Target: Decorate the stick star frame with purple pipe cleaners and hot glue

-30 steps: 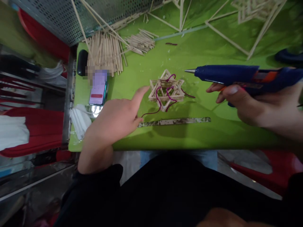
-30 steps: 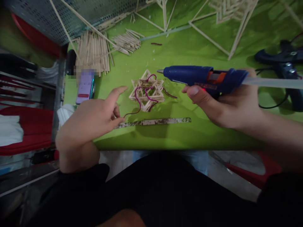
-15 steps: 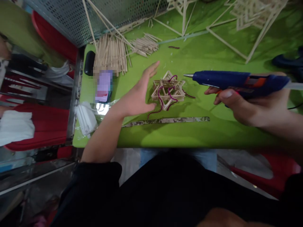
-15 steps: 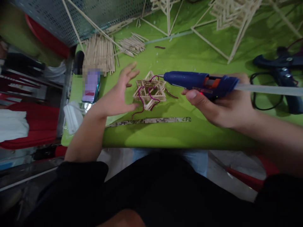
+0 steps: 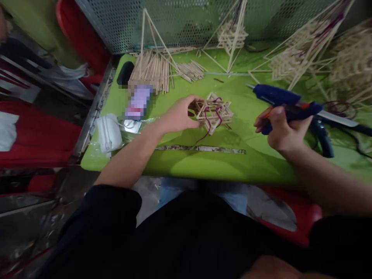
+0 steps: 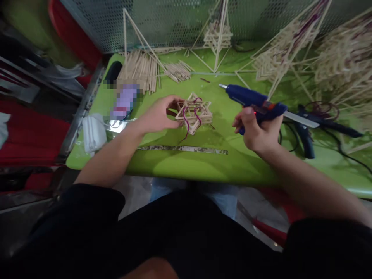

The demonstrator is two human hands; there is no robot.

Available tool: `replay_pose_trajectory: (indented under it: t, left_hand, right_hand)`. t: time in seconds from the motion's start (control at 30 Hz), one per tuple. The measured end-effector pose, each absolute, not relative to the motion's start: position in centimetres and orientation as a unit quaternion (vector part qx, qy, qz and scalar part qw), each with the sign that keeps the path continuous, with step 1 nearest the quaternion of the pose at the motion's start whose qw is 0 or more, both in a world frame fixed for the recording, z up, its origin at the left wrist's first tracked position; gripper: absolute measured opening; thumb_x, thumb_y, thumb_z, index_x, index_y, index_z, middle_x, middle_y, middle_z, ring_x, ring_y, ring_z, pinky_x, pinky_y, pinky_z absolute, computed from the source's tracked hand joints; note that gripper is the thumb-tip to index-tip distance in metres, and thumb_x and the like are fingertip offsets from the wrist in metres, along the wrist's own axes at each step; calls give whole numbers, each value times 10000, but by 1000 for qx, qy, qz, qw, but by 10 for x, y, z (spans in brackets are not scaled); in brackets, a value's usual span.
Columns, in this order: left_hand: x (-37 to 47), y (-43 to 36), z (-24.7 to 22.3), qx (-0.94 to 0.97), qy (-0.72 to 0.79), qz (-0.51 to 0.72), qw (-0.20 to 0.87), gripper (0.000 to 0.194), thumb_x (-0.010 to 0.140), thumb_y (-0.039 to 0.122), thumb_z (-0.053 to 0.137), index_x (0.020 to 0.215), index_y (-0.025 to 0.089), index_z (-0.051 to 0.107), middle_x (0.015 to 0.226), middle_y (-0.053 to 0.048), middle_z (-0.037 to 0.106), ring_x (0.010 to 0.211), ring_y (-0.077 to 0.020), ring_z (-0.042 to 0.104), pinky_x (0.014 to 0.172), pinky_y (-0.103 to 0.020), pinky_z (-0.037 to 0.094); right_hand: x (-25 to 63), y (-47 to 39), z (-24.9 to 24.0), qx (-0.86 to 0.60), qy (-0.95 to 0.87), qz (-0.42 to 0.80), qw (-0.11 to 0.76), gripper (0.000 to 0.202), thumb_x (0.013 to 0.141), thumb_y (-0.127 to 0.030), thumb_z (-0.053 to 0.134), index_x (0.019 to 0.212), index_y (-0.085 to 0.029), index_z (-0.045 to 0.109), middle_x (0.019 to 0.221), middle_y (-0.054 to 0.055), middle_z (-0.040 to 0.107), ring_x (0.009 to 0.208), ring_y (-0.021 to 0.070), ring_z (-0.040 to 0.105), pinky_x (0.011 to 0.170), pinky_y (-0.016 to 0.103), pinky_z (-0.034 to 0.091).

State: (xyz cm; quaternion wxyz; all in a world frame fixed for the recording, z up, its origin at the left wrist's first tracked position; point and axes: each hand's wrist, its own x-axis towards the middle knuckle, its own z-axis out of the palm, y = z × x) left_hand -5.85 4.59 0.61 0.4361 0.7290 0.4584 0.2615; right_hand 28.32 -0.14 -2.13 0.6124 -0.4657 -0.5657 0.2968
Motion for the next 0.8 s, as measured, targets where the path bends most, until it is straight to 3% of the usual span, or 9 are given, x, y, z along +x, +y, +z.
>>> replay_pose_trajectory:
  t: [0.13,0.27,0.37,0.6,0.8]
  left_hand:
    - [-55,42,2,703,467,369,388,781,772,130,1046,1476,174,711,1401,-139,827,1215,-296,809,1087,-505,687]
    - [-54,44,-8,677,470,452,343,803,773,272,1118,1458,239,700,1390,-119,824,1223,-309,813,996,-484,691]
    - [-54,46,-17,680,444,489,317,784,812,417,1118,1454,274,693,1339,-104,829,1182,-299,825,935,-466,692]
    - [-52,41,-28,705,389,522,283,966,805,866,1008,1521,315,665,1366,-114,819,1175,-316,841,943,-506,724]
    - [-51,33,-29,731,379,510,248,933,875,875,947,1562,323,644,1392,-120,806,1176,-320,834,911,-500,721]
  right_hand:
    - [265,14,-4,-467,-484,350,652,551,740,-691,1091,914,-297,748,599,-75,571,451,126,499,417,322,489]
    - [242,20,-4,-473,-453,392,646,417,861,-504,989,1087,-292,711,705,-48,719,576,177,703,476,303,546]
    - [225,19,-16,-470,-427,447,630,466,788,-379,1018,999,-281,614,878,-17,850,591,155,737,514,275,560]
    - [209,8,-32,-437,-420,549,575,631,641,-553,1138,874,-249,636,894,3,808,581,140,717,491,276,539]
    - [216,-2,-30,-419,-409,576,570,658,629,-497,1163,954,-281,632,831,-45,739,643,149,713,557,304,619]
